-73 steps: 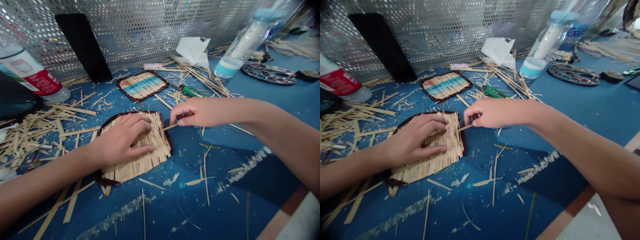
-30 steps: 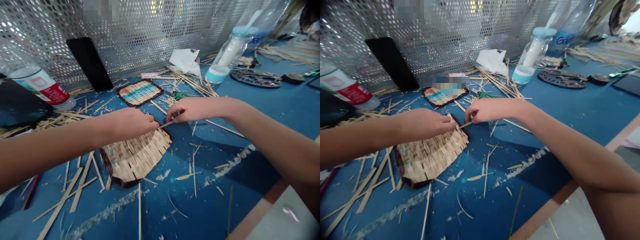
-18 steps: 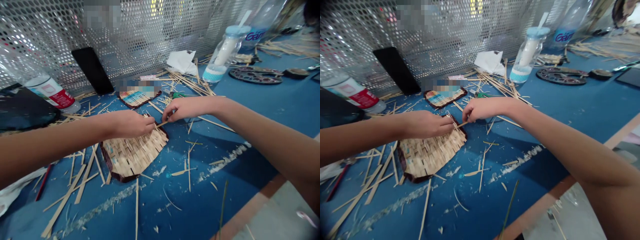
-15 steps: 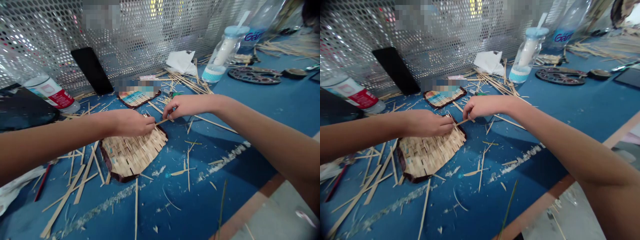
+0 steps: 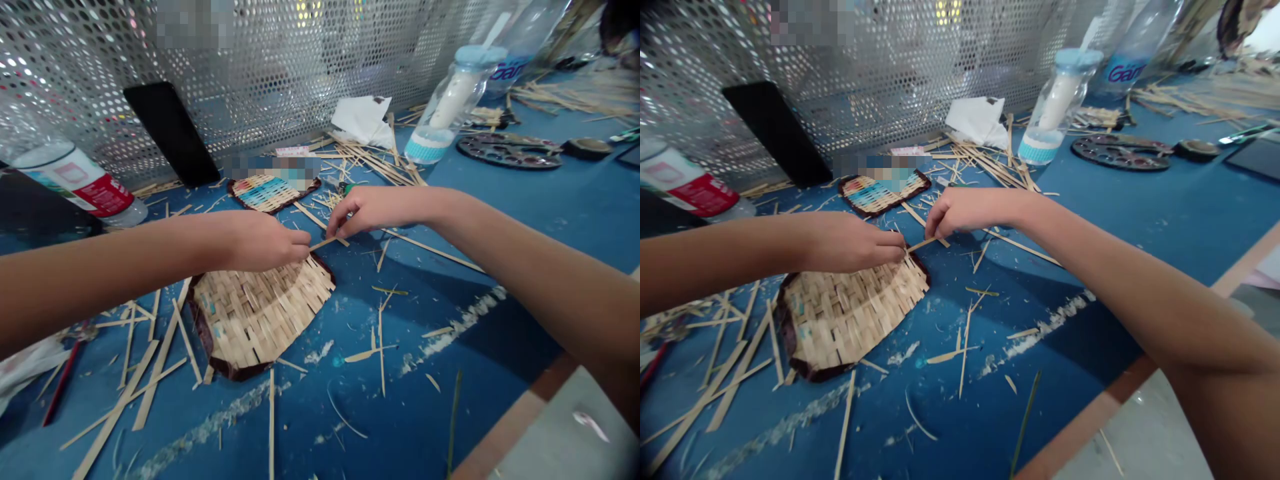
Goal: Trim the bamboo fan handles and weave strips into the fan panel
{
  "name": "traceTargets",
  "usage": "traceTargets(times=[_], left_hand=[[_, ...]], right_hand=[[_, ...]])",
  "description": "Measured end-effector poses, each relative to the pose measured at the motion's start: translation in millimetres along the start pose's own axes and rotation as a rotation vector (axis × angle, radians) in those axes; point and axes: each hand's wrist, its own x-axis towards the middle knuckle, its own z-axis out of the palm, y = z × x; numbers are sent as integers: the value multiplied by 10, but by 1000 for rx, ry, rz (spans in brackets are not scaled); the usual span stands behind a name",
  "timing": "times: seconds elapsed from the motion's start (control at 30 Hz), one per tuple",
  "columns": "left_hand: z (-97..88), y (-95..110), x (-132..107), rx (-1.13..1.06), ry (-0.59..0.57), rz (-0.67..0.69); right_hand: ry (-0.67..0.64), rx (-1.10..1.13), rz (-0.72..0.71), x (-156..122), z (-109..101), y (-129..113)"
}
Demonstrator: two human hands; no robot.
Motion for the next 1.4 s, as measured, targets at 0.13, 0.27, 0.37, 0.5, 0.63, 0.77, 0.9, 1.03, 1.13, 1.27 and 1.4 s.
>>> traceTargets(times=[0.13,0.27,0.37,0.5,0.63,0.77,0.9,1.03,1.13,1.27,1.4], left_hand=[[49,-12,4,-164,122,-58],[189,-2,38,-477,317,-39],[303,28,91,-614,395,-99],[401,91,139,-737,506,-185],[450,132,156,-763,588,-189],[457,118,137,-720,604,-178],[358,26,53,-651,479,-69],[170,-56,4,-488,246,-18],[63,-59,25,-302,153,-1],[40,-9,27,-94,67,53],[170,45,-55,72,180,126]], right_hand=[[-12,-11,18,15,24,-16],[-14,-3,21,22,39,-14],[-15,-8,32,16,38,-19],[-31,35,58,2,32,-30],[-83,126,56,10,64,-48],[-5,18,13,8,116,-101],[41,-55,52,-13,139,-154],[26,-65,24,-17,169,-175],[53,-92,38,-46,194,-220],[69,-103,55,-63,198,-267],[-44,12,82,17,170,-168]])
